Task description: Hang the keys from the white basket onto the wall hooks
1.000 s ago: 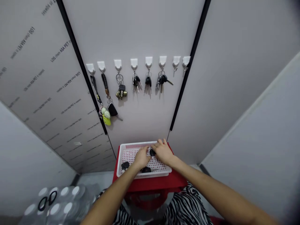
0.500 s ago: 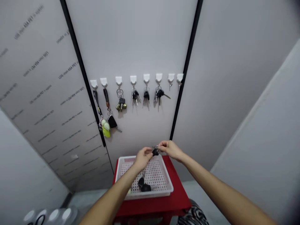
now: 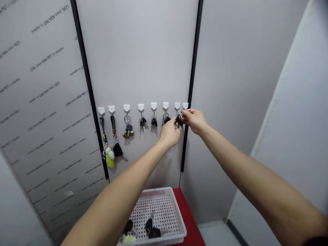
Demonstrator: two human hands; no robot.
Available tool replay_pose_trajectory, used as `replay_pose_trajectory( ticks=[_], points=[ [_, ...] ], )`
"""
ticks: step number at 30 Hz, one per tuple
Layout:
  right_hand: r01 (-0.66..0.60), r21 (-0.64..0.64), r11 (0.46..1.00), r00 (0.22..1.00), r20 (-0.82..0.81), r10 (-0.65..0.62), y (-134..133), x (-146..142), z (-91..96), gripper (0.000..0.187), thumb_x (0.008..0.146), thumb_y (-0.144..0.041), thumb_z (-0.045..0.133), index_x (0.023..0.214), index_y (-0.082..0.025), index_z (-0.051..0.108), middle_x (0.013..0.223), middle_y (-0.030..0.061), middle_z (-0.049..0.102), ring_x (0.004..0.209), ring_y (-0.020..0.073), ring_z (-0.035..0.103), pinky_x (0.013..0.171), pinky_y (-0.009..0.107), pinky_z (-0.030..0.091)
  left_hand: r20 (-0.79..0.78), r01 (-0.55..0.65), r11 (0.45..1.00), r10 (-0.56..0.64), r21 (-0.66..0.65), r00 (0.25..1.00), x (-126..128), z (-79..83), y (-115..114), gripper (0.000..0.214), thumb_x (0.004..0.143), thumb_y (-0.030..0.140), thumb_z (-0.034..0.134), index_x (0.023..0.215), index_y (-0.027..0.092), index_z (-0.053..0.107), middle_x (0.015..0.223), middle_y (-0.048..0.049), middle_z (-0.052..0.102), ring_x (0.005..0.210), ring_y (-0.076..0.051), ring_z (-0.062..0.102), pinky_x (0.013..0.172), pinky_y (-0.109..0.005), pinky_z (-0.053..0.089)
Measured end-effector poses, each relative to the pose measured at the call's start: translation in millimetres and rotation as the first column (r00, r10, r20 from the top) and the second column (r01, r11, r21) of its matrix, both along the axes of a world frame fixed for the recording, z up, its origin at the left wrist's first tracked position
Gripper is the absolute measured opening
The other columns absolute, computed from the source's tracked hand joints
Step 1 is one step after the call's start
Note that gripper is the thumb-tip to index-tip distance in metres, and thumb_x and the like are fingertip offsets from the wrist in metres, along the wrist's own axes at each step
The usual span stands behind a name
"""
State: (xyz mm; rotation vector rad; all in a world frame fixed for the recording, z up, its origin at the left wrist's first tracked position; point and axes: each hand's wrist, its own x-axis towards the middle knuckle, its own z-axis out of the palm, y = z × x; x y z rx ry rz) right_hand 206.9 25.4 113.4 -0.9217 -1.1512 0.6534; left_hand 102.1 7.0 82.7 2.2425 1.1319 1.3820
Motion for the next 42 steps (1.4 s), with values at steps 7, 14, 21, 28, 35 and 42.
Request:
replay_pose_trajectory(
  ticks=[7,14,21,28,35,42],
  points=[
    [0.136,-0.039,0.99,0.99,0.043,-0.134,33,0,3.5,0.012,0.062,-0.014,0.045,0.05,-0.014,0.041,0.04,-0.005,0.042,0.035,0.0036,0.039,0.038,0.017,0.037,-0.173,-0.12,0.991,0.13,0.067,0.976,4,14.3,6,0.034,0.062,0.012,0.04,0.095,0.017,0.044,0.092,-0.0063,0.052,0.082,-0.018,0.048,0.07,-0.029,0.037],
    [0.343,0.018,0.939,0.92,0.197,-0.34,42,11,-17.4,0.01,0.059,-0.018,0.044,0.064,-0.013,0.052,0.054,0.0004,0.051,0.052,0.0097,0.049,0.054,0.025,0.041,-0.14,0.018,0.999,-0.024,-0.042,0.99,-31,-43.6,-12,0.041,0.063,0.013,0.04,0.104,0.016,0.039,0.098,-0.005,0.049,0.076,-0.01,0.048,0.074,-0.023,0.036],
    [0.146,0.219,0.965,0.705,0.661,-0.257,-35,-19,-141.0,0.024,0.062,-0.016,0.039,0.08,-0.015,0.054,0.077,0.0048,0.055,0.069,0.0118,0.049,0.065,0.025,0.038,-0.32,-0.063,0.837,-0.136,-0.543,0.938,-109,-202.9,-52,0.038,0.057,0.014,0.046,0.095,0.014,0.047,0.088,-0.0041,0.054,0.071,-0.01,0.049,0.067,-0.021,0.037],
    [-0.143,-0.464,0.874,0.168,0.859,0.484,-97,-71,-267.0,0.018,0.06,-0.024,0.046,0.072,-0.017,0.058,0.069,0.004,0.059,0.066,0.0137,0.05,0.058,0.022,0.034,-0.549,-0.093,0.802,-0.314,-0.59,0.775,-119,-239.9,-70,0.027,0.055,0.019,0.047,0.082,0.018,0.053,0.067,-0.0009,0.056,0.06,-0.012,0.048,0.054,-0.019,0.034],
    [0.001,-0.627,0.779,0.174,0.767,0.617,-83,-81,-267.8,0.019,0.052,-0.034,0.053,0.058,-0.018,0.058,0.052,0.0007,0.054,0.049,0.0104,0.045,0.042,0.019,0.026,-0.584,-0.099,0.839,-0.283,-0.535,0.76,-111,-238.7,-67,0.027,0.055,0.022,0.047,0.082,0.021,0.053,0.07,-0.0009,0.058,0.061,-0.013,0.049,0.051,-0.019,0.032],
    [-0.145,-0.559,0.816,0.432,0.706,0.561,-76,-74,-272.2,0.015,0.055,-0.011,0.04,0.054,-0.013,0.054,0.049,-0.0015,0.05,0.047,0.0062,0.041,0.045,0.016,0.03,-0.616,-0.227,0.871,-0.105,-0.436,0.78,-117,-224.8,-50,0.018,0.061,0.027,0.042,0.062,0.017,0.057,0.066,-0.0022,0.055,0.062,-0.013,0.047,0.053,-0.02,0.031]
  ],
)
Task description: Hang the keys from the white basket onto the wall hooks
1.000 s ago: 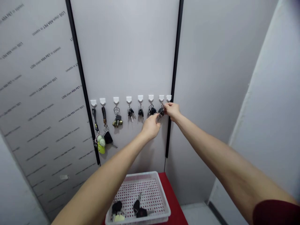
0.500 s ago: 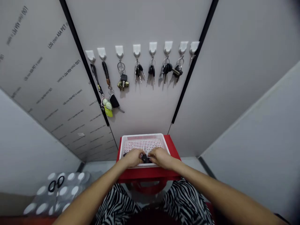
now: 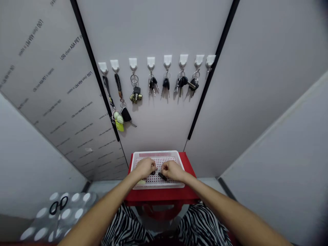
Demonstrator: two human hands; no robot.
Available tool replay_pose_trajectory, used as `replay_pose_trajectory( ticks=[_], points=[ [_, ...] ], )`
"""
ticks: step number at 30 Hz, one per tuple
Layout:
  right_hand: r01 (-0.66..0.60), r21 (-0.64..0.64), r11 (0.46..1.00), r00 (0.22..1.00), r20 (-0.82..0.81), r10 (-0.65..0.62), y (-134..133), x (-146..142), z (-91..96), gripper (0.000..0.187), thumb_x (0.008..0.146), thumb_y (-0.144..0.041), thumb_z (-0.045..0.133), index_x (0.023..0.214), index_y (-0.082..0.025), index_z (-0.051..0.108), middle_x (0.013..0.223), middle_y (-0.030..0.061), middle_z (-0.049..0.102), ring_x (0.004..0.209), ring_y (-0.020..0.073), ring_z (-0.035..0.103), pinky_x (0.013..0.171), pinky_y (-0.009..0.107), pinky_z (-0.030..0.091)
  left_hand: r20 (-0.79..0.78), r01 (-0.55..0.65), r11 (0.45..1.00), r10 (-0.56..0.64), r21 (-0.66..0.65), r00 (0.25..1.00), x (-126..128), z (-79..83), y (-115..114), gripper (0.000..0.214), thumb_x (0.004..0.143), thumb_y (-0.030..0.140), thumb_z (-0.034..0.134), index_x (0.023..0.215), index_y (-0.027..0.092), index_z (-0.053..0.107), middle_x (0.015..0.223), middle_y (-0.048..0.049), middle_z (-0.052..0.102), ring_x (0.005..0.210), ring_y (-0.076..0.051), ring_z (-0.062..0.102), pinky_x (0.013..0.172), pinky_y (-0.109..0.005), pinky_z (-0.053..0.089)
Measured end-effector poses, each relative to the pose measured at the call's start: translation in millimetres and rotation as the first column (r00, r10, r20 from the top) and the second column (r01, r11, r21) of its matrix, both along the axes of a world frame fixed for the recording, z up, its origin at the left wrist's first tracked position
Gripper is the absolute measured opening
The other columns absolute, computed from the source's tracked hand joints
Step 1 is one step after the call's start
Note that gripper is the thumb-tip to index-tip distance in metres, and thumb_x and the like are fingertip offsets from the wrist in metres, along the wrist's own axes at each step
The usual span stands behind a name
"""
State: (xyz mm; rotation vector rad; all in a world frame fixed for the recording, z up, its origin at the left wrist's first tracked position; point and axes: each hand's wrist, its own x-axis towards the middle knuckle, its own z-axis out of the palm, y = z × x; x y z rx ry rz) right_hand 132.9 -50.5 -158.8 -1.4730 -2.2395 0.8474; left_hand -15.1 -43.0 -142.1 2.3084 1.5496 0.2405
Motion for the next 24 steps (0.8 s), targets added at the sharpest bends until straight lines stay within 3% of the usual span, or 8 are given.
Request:
replay_pose_trajectory(
  ticks=[2,6,11,14,18,21,24],
  points=[
    [0.049,-0.019,0.999,0.992,-0.117,-0.051,5,4,6.2,0.014,0.057,-0.013,0.04,0.055,-0.012,0.053,0.049,-0.0013,0.049,0.046,0.0063,0.041,0.045,0.016,0.031,0.102,0.005,0.999,-0.008,0.037,0.995,1,10.3,8,0.021,0.063,0.027,0.039,0.061,0.016,0.057,0.064,-0.0015,0.053,0.06,-0.011,0.045,0.054,-0.019,0.031],
    [0.068,-0.07,0.995,0.903,-0.419,-0.092,11,8,23.5,0.016,0.061,-0.022,0.044,0.071,-0.013,0.054,0.06,-0.0005,0.053,0.054,0.0075,0.045,0.05,0.018,0.035,0.325,0.088,0.995,-0.067,-0.05,0.943,10,32.4,18,0.025,0.065,0.029,0.037,0.065,0.014,0.057,0.056,0.0017,0.051,0.054,-0.008,0.043,0.05,-0.016,0.032],
    [0.154,-0.032,0.988,0.826,-0.544,-0.146,12,21,58.4,0.014,0.061,-0.026,0.046,0.061,-0.013,0.052,0.05,-0.0028,0.047,0.046,0.0061,0.042,0.047,0.018,0.035,0.504,0.126,0.992,-0.102,-0.014,0.858,31,63.0,26,0.021,0.064,0.026,0.04,0.063,0.012,0.055,0.056,0.0021,0.051,0.053,-0.007,0.043,0.051,-0.017,0.034],
    [0.248,-0.025,0.968,0.737,-0.644,-0.205,21,41,99.2,0.016,0.06,-0.029,0.047,0.057,-0.014,0.048,0.044,-0.0047,0.043,0.042,0.0051,0.039,0.044,0.018,0.034,0.634,0.074,0.996,-0.09,0.051,0.768,51,91.1,36,0.017,0.064,0.023,0.041,0.072,0.012,0.052,0.063,0.0006,0.053,0.058,-0.007,0.046,0.056,-0.017,0.037],
    [0.407,0.031,0.913,0.607,-0.756,-0.245,42,76,171.4,0.016,0.057,-0.03,0.048,0.058,-0.014,0.047,0.048,-0.0045,0.047,0.04,0.004,0.04,0.042,0.017,0.034,0.722,0.088,0.977,-0.204,0.196,0.662,85,142.0,47,0.025,0.063,0.019,0.044,0.087,0.013,0.046,0.077,-0.0029,0.054,0.068,-0.008,0.048,0.065,-0.02,0.038],
    [0.532,0.094,0.841,0.546,-0.798,-0.256,60,97,219.4,0.012,0.059,-0.026,0.045,0.058,-0.014,0.047,0.051,-0.0041,0.048,0.041,0.0034,0.04,0.04,0.016,0.034,0.686,0.096,0.948,-0.286,0.302,0.669,107,177.3,44,0.025,0.063,0.019,0.043,0.088,0.015,0.047,0.08,-0.0032,0.053,0.069,-0.008,0.048,0.065,-0.021,0.039],
    [0.605,0.17,0.778,0.559,-0.787,-0.262,78,109,250.9,0.008,0.06,-0.02,0.043,0.055,-0.014,0.045,0.049,-0.0045,0.047,0.039,0.0028,0.039,0.037,0.014,0.031,0.622,0.112,0.931,-0.319,0.348,0.715,119,197.2,37,0.025,0.063,0.02,0.043,0.087,0.016,0.047,0.079,-0.0024,0.053,0.067,-0.008,0.048,0.063,-0.021,0.039]
  ],
)
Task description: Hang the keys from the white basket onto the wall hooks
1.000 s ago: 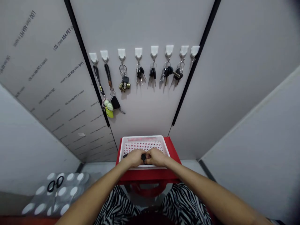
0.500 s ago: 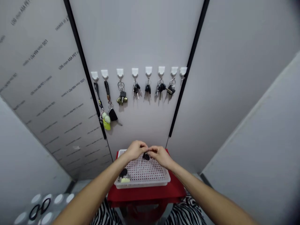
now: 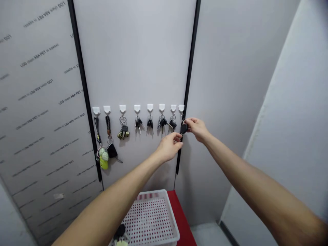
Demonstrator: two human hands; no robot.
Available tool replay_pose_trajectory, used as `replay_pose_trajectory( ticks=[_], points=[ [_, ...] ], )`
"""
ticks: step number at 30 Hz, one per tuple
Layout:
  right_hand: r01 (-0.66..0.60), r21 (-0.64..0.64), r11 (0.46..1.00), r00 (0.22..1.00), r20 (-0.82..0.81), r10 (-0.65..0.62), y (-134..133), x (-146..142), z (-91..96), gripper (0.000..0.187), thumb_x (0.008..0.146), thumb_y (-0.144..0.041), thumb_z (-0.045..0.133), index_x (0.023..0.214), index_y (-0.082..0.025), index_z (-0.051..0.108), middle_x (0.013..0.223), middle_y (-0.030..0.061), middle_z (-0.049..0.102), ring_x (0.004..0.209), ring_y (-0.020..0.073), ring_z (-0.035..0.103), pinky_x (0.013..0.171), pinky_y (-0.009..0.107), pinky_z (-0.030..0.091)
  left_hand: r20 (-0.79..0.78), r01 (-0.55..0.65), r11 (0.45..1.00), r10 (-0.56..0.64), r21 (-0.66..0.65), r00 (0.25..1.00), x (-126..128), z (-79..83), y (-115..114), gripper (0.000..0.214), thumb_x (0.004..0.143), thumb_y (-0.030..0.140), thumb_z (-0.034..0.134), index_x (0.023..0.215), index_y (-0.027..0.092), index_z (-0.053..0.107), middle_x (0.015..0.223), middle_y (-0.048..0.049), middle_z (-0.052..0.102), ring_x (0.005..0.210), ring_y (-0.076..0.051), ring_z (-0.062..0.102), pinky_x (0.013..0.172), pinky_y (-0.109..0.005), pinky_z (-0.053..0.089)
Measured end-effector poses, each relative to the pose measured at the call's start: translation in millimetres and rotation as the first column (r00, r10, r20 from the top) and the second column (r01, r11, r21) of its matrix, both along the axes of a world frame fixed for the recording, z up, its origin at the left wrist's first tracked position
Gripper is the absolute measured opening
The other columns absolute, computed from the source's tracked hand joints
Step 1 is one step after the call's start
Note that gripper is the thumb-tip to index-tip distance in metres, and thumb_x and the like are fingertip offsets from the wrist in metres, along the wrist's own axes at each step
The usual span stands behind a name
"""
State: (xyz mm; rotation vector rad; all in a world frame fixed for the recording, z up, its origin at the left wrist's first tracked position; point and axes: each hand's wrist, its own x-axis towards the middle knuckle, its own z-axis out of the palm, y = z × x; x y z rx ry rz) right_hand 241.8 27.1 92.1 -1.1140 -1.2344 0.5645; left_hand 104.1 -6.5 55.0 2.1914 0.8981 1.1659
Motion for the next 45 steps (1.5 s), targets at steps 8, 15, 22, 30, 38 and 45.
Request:
replay_pose_trajectory(
  ticks=[8,15,22,30,38,45],
  points=[
    [0.196,-0.015,0.98,0.959,0.21,-0.189,34,10,24.3,0.012,0.061,-0.017,0.042,0.049,-0.014,0.043,0.039,-0.0056,0.04,0.033,0.0028,0.033,0.033,0.015,0.027,-0.118,-0.074,0.997,0.071,-0.02,0.99,-9,-6.7,-1,0.027,0.062,0.021,0.044,0.088,0.017,0.048,0.082,-0.0027,0.054,0.067,-0.009,0.048,0.062,-0.022,0.039],
    [0.279,-0.021,0.96,0.919,0.297,-0.26,33,14,7.1,0.014,0.06,-0.024,0.045,0.05,-0.014,0.047,0.043,-0.0013,0.045,0.04,0.0074,0.04,0.041,0.019,0.031,-0.107,-0.124,0.989,0.116,-0.075,0.987,-28,-21.0,1,0.026,0.062,0.019,0.043,0.087,0.016,0.048,0.084,-0.0034,0.054,0.068,-0.009,0.048,0.063,-0.022,0.039],
    [0.202,0.474,0.857,0.696,0.546,-0.466,3,-31,-0.9,0.017,0.065,-0.024,0.039,0.073,-0.018,0.052,0.072,0.0031,0.052,0.063,0.0112,0.046,0.06,0.022,0.034,-0.053,-0.188,0.981,0.191,0.05,0.98,-35,-10.3,3,0.025,0.062,0.014,0.041,0.086,0.015,0.048,0.085,-0.0031,0.053,0.066,-0.008,0.048,0.066,-0.022,0.038],
    [-0.099,0.083,0.992,0.595,0.804,-0.008,9,-63,-52.2,0.021,0.063,-0.019,0.042,0.043,-0.015,0.047,0.047,0.0046,0.048,0.047,0.0119,0.043,0.048,0.025,0.03,-0.016,-0.108,0.994,0.108,-0.022,0.994,-59,-40.6,-7,0.024,0.06,0.015,0.044,0.083,0.016,0.049,0.084,-0.0027,0.052,0.068,-0.009,0.047,0.064,-0.022,0.037],
    [-0.382,-0.18,0.906,0.847,0.324,0.422,-23,-97,-61.0,0.037,0.069,-0.043,0.03,0.051,-0.014,0.043,0.037,-0.0045,0.031,0.032,0.0042,0.028,0.035,0.02,0.023,0.509,-0.192,0.944,0.308,-0.269,0.804,-116,-42.7,10,0.036,0.06,0.02,0.047,0.094,0.013,0.04,0.042,0.01,0.029,0.036,-0.002,0.024,0.037,-0.014,0.021],
    [-0.402,0.362,0.841,0.916,0.171,0.364,-57,-143,-17.5,0.057,0.067,-0.021,0.042,0.116,-0.025,0.015,0.041,-0.0099,0.026,0.037,0.0056,0.027,0.039,0.019,0.028,0.667,-0.096,0.994,0.034,0.056,0.744,-126,17.9,-36,0.07,0.06,0.013,0.049,0.117,0.026,0.008,0.045,0.0101,0.034,0.041,-0.002,0.03,0.046,-0.014,0.029]
  ],
)
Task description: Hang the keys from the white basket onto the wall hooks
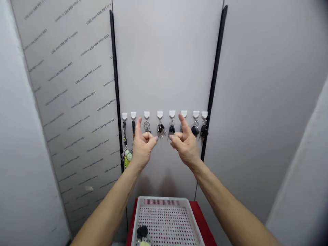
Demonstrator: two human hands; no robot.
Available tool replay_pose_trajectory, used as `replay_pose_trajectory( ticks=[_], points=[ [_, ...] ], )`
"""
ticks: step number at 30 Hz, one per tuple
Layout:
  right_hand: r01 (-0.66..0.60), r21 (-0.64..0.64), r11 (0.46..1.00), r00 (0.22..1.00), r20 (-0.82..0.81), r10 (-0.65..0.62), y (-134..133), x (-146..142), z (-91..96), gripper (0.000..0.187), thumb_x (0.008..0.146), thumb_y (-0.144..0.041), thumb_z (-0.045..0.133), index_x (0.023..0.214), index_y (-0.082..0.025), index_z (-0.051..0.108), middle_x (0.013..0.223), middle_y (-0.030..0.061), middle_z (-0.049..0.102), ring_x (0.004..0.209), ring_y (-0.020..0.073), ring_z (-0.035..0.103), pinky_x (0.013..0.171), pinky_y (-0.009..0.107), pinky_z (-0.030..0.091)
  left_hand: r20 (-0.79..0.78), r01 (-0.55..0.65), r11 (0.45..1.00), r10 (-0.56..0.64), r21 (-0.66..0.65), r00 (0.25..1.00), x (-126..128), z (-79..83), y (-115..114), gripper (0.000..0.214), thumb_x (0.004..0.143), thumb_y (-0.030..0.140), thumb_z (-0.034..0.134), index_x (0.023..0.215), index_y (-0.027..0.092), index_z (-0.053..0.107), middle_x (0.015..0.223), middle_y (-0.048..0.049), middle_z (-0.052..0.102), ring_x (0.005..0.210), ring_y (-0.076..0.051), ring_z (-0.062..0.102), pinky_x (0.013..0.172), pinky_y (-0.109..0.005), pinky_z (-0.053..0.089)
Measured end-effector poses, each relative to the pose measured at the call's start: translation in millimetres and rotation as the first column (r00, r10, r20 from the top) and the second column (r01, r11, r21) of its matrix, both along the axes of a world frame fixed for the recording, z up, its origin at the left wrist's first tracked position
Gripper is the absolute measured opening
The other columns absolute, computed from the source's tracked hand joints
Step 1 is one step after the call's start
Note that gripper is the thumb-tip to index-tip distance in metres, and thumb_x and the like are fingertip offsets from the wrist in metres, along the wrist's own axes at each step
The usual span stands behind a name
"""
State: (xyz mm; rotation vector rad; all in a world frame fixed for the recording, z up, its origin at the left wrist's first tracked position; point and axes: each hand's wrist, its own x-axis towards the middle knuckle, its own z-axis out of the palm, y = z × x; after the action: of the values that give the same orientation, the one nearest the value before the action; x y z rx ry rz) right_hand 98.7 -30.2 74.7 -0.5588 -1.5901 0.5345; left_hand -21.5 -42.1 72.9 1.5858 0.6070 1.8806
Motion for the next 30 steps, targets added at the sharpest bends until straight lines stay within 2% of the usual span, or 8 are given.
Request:
replay_pose_trajectory(
  ticks=[8,12,14,16,18,21,25,30],
  points=[
    [-0.001,0.005,1.0,1.0,-0.003,0.001,5,-18,-2.3,0.063,0.066,-0.016,0.04,0.119,-0.025,0.008,0.04,-0.0105,0.028,0.035,0.0055,0.028,0.039,0.019,0.03,-0.097,0.033,0.999,-0.034,-0.015,0.995,-2,-5.4,0,0.072,0.06,0.014,0.049,0.118,0.025,0.007,0.045,0.0089,0.034,0.042,-0.004,0.033,0.047,-0.016,0.031],
    [0.041,-0.16,0.986,0.985,0.17,-0.013,20,-22,-9.4,0.05,0.064,-0.019,0.041,0.113,-0.018,0.028,0.042,-0.0084,0.037,0.037,0.0051,0.034,0.039,0.018,0.032,-0.188,-0.208,0.976,0.193,-0.065,0.963,-24,-14.1,23,0.061,0.059,0.019,0.05,0.113,0.023,0.021,0.053,0.0058,0.042,0.049,-0.006,0.041,0.054,-0.02,0.036],
    [0.125,-0.224,0.966,0.957,0.285,-0.058,32,-27,-13.3,0.042,0.063,-0.021,0.043,0.104,-0.014,0.04,0.054,-0.0029,0.048,0.045,0.0066,0.043,0.046,0.02,0.036,-0.176,-0.529,0.842,0.508,-0.104,0.843,-40,-21.5,39,0.057,0.057,0.021,0.052,0.109,0.02,0.028,0.072,-0.0001,0.049,0.065,-0.01,0.046,0.064,-0.023,0.037],
    [0.241,-0.197,0.95,0.926,0.341,-0.164,45,-35,-15.2,0.04,0.062,-0.024,0.044,0.1,-0.012,0.044,0.073,0.0035,0.054,0.059,0.0091,0.049,0.058,0.022,0.039,-0.211,-0.788,0.594,0.76,-0.16,0.615,-53,-31.6,55,0.06,0.053,0.024,0.055,0.107,0.018,0.029,0.093,-0.0068,0.046,0.085,-0.016,0.043,0.074,-0.028,0.034],
    [0.359,-0.138,0.923,0.887,0.358,-0.291,57,-46,-14.8,0.044,0.062,-0.027,0.044,0.102,-0.011,0.042,0.087,0.0079,0.053,0.071,0.0117,0.05,0.068,0.024,0.037,-0.347,-0.883,0.415,0.812,-0.219,0.468,-57,-43.2,68,0.069,0.049,0.031,0.058,0.109,0.016,0.026,0.103,-0.0121,0.041,0.095,-0.022,0.038,0.077,-0.034,0.031],
    [0.508,-0.113,0.854,0.809,0.404,-0.427,74,-64,-13.3,0.044,0.061,-0.03,0.045,0.1,-0.01,0.044,0.087,0.0106,0.054,0.078,0.0154,0.049,0.07,0.026,0.036,-0.536,-0.91,0.298,0.737,-0.289,0.411,-53,-57.6,82,0.075,0.046,0.036,0.058,0.11,0.014,0.024,0.105,-0.0161,0.04,0.096,-0.028,0.038,0.073,-0.039,0.033],
    [0.591,-0.107,0.8,0.748,0.445,-0.493,84,-80,-13.5,0.024,0.06,-0.031,0.044,0.075,-0.015,0.053,0.074,0.0066,0.056,0.07,0.0157,0.049,0.062,0.025,0.036,-0.587,-0.87,0.36,0.643,-0.336,0.492,-59,-59.9,86,0.04,0.06,0.024,0.044,0.098,0.016,0.037,0.086,-0.0118,0.053,0.081,-0.023,0.049,0.065,-0.034,0.037],
    [0.569,-0.132,0.812,0.803,0.305,-0.513,82,-81,3.4,0.019,0.064,-0.028,0.034,0.057,-0.016,0.046,0.056,0.0008,0.051,0.054,0.0118,0.045,0.049,0.021,0.033,-0.456,-0.723,0.636,0.576,-0.271,0.678,-87,-25.6,73,0.014,0.063,0.023,0.037,0.068,0.017,0.048,0.057,-0.0011,0.053,0.052,-0.012,0.049,0.049,-0.021,0.036]
  ],
)
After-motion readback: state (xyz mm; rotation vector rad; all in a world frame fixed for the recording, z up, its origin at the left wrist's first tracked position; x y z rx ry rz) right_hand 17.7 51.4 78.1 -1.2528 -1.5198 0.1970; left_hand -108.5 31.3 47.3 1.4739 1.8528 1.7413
